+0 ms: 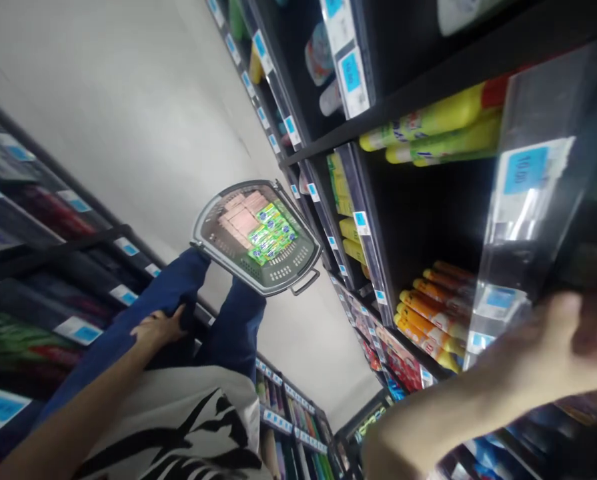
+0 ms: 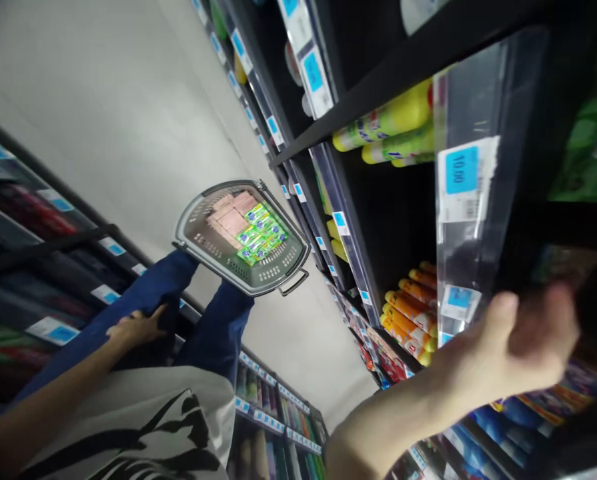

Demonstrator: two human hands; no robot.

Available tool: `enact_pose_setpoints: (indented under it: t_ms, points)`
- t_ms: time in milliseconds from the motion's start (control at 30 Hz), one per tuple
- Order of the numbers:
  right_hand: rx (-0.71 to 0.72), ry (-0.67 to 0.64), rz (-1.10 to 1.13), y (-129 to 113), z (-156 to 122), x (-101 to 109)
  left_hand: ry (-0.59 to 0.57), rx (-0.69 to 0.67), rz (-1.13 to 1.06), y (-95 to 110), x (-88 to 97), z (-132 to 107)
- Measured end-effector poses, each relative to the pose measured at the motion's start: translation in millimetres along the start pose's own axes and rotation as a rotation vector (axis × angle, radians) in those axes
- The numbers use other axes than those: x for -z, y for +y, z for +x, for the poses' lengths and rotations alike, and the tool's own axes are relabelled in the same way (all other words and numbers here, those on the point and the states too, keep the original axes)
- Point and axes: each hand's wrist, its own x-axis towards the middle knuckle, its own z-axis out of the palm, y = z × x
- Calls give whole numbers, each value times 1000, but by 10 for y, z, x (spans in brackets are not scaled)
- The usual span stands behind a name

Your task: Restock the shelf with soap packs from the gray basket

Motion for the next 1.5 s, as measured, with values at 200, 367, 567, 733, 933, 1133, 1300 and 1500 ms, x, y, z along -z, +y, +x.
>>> enact_pose_setpoints:
  t_ms: [200,367,567,733,933,1133,1300,1500]
  points:
    - [-504,-482,154,216,-2309,52,20,-72,4,73,-64,173]
    - [-1587,-775,514,195,-3367,-370,38,-21,95,37,-47,173]
    - [-1607,-1030,494,779,-3816,-1229,137,-58,153,70,47,135]
    - [-810,-1396,233,1312,-4161,-1928,319,-73,154,334,320,46]
    - [-246,-1494,-155,1806,-4392,-2880,380,-115,143,433,584,95]
    - [-55,-1561,-281,2373,-4774,-3791,471,-136,98,441,786,136]
    - [35,-1617,-364,2632,-5037,-4269,519,-142,74,530,909,141]
    - [68,-1445,-497,2753,-5312,-4592,536,-109,29,524,891,194]
